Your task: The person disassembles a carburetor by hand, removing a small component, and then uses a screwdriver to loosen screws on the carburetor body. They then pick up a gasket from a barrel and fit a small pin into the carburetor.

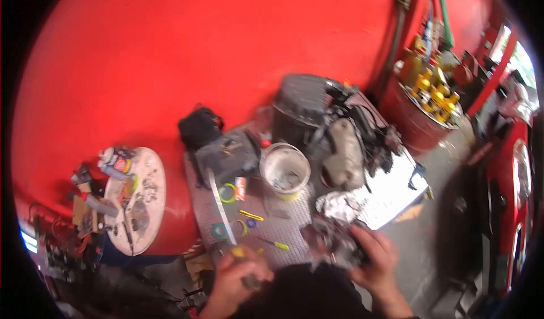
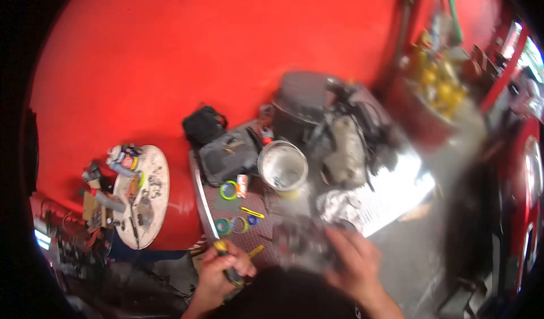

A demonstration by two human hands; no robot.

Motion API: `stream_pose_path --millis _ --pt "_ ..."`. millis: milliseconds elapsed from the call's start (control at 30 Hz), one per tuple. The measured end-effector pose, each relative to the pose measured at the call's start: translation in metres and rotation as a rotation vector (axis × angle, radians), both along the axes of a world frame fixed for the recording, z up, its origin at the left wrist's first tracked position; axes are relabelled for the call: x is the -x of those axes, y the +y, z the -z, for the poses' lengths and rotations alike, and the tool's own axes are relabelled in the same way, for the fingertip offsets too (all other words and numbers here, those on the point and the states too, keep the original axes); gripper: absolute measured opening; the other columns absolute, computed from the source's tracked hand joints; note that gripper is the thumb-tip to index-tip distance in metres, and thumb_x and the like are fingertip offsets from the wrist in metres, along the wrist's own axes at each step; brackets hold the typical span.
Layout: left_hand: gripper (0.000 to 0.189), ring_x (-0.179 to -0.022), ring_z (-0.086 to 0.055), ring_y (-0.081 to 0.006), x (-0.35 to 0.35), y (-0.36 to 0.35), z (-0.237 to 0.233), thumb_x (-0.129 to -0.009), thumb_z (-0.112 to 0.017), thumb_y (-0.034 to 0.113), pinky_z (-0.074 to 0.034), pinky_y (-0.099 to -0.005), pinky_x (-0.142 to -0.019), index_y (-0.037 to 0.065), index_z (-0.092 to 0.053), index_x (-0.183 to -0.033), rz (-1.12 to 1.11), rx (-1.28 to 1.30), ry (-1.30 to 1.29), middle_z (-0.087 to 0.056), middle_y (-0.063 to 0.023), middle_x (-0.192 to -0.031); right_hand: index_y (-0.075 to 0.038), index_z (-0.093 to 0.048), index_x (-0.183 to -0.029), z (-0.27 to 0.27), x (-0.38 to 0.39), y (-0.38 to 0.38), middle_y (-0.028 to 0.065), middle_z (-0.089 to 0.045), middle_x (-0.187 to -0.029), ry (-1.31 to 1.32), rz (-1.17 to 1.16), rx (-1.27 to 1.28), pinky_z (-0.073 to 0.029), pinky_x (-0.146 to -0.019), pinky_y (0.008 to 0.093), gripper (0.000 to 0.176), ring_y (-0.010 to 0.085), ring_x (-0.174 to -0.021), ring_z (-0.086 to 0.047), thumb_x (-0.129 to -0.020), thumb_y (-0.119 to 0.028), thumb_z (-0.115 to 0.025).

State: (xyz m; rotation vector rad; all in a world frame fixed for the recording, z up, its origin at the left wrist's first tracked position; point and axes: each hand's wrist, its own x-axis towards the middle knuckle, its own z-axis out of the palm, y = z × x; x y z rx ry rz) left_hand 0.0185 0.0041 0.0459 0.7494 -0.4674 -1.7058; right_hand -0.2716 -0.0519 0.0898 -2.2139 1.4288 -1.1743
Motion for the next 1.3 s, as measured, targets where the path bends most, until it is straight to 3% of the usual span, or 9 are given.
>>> stream_pose_path --millis 100,200,267,400,767,967,1067,1233,1300 --pt "0.017 -0.087 -0.067 -0.0329 0.01 0.0 -0.031 -0.088 -0.062 0.004 -0.056 -0.047 -0.082 -0.004 -0.057 -0.103 -0.002 -0.052 -0.128 -0.066 -0.0206 -0.093 -0.007 -0.071 -0.111 -0.048 0.001 0.016 0.0179 -0.069 -0.087 0.147 -0.026 0.284 -0.055 -0.06 0.0342 0.046 0.0301 -0.069 -0.068 -0.067 -0.011 -0.08" --pt "0.019 -0.093 -0.068 -0.0326 0.009 -0.006 -0.054 -0.09 -0.064 0.005 -0.056 -0.0475 -0.085 -0.004 -0.056 -0.105 -0.005 -0.019 -0.201 -0.066 -0.0204 -0.098 -0.01 -0.063 -0.127 -0.097 -0.004 0.025 0.023 -0.067 -0.099 0.084 -0.13 0.289 -0.052 -0.059 0.0397 0.05 0.0343 -0.07 -0.066 -0.079 0.001 -0.071" --pt "0.021 -0.094 -0.067 -0.0319 0.005 -0.008 -0.053 -0.092 -0.064 0.006 -0.057 -0.0464 -0.085 -0.003 -0.056 -0.109 0.005 0.028 -0.168 -0.066 -0.0204 -0.101 -0.003 -0.063 -0.123 -0.114 -0.001 0.023 0.0228 -0.067 -0.096 0.109 -0.19 0.343 -0.049 -0.055 0.0378 0.046 0.0322 -0.066 -0.064 -0.079 0.004 -0.07" --pt "0.022 -0.094 -0.068 -0.0313 0.003 -0.008 -0.045 -0.091 -0.064 0.004 -0.057 -0.0458 -0.085 -0.003 -0.056 -0.11 -0.017 0.014 -0.124 -0.066 -0.0201 -0.102 0.002 -0.063 -0.119 -0.116 -0.001 0.018 0.0226 -0.066 -0.091 0.128 -0.219 0.497 -0.046 -0.051 0.0355 0.042 0.03 -0.061 -0.061 -0.078 0.009 -0.067" --pt "0.024 -0.094 -0.068 -0.0326 0.001 -0.007 -0.042 -0.09 -0.064 0.003 -0.057 -0.0489 -0.084 -0.003 -0.056 -0.112 -0.047 -0.007 -0.114 -0.067 -0.0212 -0.102 0.003 -0.058 -0.128 -0.138 -0.003 0.021 0.0242 -0.064 -0.097 0.237 -0.269 0.467 -0.049 -0.053 0.0384 0.051 0.0332 -0.065 -0.06 -0.078 0.009 -0.065" --pt "0.042 -0.099 -0.068 -0.028 0.008 0.012 -0.069 -0.088 -0.066 0.004 -0.056 -0.0409 -0.082 -0.001 -0.052 -0.128 -0.063 0.047 -0.163 -0.067 -0.018 -0.111 0.004 -0.058 -0.127 -0.144 -0.01 0.021 0.024 -0.064 -0.095 0.284 -0.243 0.491 -0.051 -0.056 0.0388 0.05 0.0329 -0.067 -0.062 -0.078 0.009 -0.065" --pt "0.064 -0.122 -0.055 -0.0237 0.008 0.015 -0.111 -0.09 -0.074 0.021 -0.042 -0.04 -0.105 0.003 -0.04 -0.142 0.269 0.207 -0.024 -0.054 -0.0143 -0.13 0.002 -0.059 -0.126 -0.143 -0.015 0.02 0.0225 -0.064 -0.096 0.302 -0.219 0.512 -0.052 -0.058 0.0385 0.048 0.0323 -0.069 -0.062 -0.079 0.008 -0.066" --pt "0.054 -0.122 -0.057 -0.0268 0.018 0.023 -0.132 -0.09 -0.066 0.001 -0.046 -0.0417 -0.102 -0.004 -0.039 -0.138 0.271 0.312 0.026 -0.055 -0.0171 -0.13 -0.005 -0.062 -0.126 -0.14 -0.011 0.024 0.0169 -0.062 -0.107 0.332 -0.199 0.466 -0.053 -0.064 0.0372 0.051 0.0291 -0.075 -0.062 -0.076 -0.001 -0.072" --pt "0.055 -0.123 -0.057 -0.0275 0.018 0.022 -0.13 -0.09 -0.065 0.0 -0.045 -0.0425 -0.103 -0.004 -0.038 -0.138 0.285 0.334 0.001 -0.054 -0.0182 -0.132 0.001 -0.061 -0.124 -0.146 -0.015 0.02 0.0208 -0.064 -0.098 0.312 -0.229 0.5 -0.053 -0.06 0.0381 0.046 0.0317 -0.071 -0.063 -0.079 0.006 -0.068"
